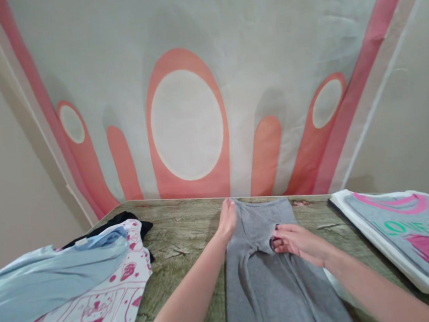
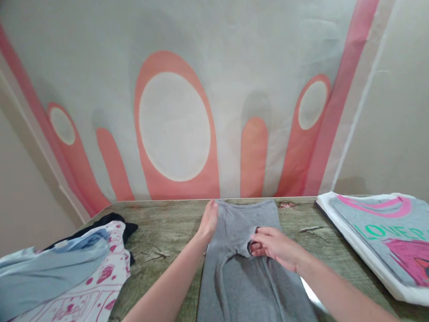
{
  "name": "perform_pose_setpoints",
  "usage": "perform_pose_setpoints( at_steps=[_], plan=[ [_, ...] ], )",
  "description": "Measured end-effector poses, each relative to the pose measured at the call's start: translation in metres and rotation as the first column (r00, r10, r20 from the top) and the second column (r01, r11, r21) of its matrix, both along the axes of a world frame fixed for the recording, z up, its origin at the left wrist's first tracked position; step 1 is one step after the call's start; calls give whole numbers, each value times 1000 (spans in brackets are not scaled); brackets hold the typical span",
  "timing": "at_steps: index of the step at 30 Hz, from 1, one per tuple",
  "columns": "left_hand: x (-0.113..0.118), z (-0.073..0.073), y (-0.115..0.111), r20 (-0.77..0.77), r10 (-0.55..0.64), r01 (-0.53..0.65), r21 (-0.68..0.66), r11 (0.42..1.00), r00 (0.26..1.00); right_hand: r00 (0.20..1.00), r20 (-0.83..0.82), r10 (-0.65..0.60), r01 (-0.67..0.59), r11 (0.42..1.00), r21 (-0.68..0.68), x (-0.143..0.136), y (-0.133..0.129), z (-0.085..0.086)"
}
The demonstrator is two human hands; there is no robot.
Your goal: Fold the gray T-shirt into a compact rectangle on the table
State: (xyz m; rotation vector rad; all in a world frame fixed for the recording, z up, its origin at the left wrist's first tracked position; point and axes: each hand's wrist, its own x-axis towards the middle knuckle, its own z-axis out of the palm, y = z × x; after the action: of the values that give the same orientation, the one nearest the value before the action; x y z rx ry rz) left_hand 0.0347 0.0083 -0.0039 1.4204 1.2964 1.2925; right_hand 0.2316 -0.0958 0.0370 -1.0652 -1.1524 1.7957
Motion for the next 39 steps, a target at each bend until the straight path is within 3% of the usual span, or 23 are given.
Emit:
perform_pose_setpoints(
  at_steps=[3, 7, 11, 15, 17, 21, 27, 31, 34, 39],
  plan=[
    [-19, 0, -9, -284, 8, 27, 118, 993, 959, 999, 32, -35, 37, 996, -82, 8, 18, 2],
    [-25, 1, -25, -655, -6, 201, 223, 954, 755, 950, 271, -159, 168, 986, -12, 6, 38, -9],
    [-17, 1, -36, -842, -30, 305, 161, 939, 538, 875, 406, -263, 179, 956, 232, -1, 42, -22],
    [-14, -1, -40, -910, -28, 318, 115, 941, 413, 816, 388, -428, 170, 820, 547, 2, 37, -26],
    [-15, -1, -40, -919, -29, 309, 103, 946, 394, 727, 485, -486, 82, 763, 641, 9, 33, -27],
    [-16, -2, -40, -919, -18, 298, 110, 948, 394, 573, 712, -405, -164, 794, 585, 28, 31, -29],
    [-16, -1, -41, -915, -20, 310, 116, 943, 402, 447, 750, -488, -151, 785, 601, 44, 64, -25],
    [-16, -2, -40, -913, -3, 311, 136, 941, 408, 357, 814, -458, -222, 805, 550, 39, 79, -32],
    [-16, -2, -39, -911, 3, 292, 135, 947, 412, 363, 801, -476, -242, 782, 574, 33, 80, -36],
    [-15, 0, -37, -914, -36, 259, 76, 963, 404, 524, 646, -556, -133, 695, 706, 34, 80, -36]
  ],
)
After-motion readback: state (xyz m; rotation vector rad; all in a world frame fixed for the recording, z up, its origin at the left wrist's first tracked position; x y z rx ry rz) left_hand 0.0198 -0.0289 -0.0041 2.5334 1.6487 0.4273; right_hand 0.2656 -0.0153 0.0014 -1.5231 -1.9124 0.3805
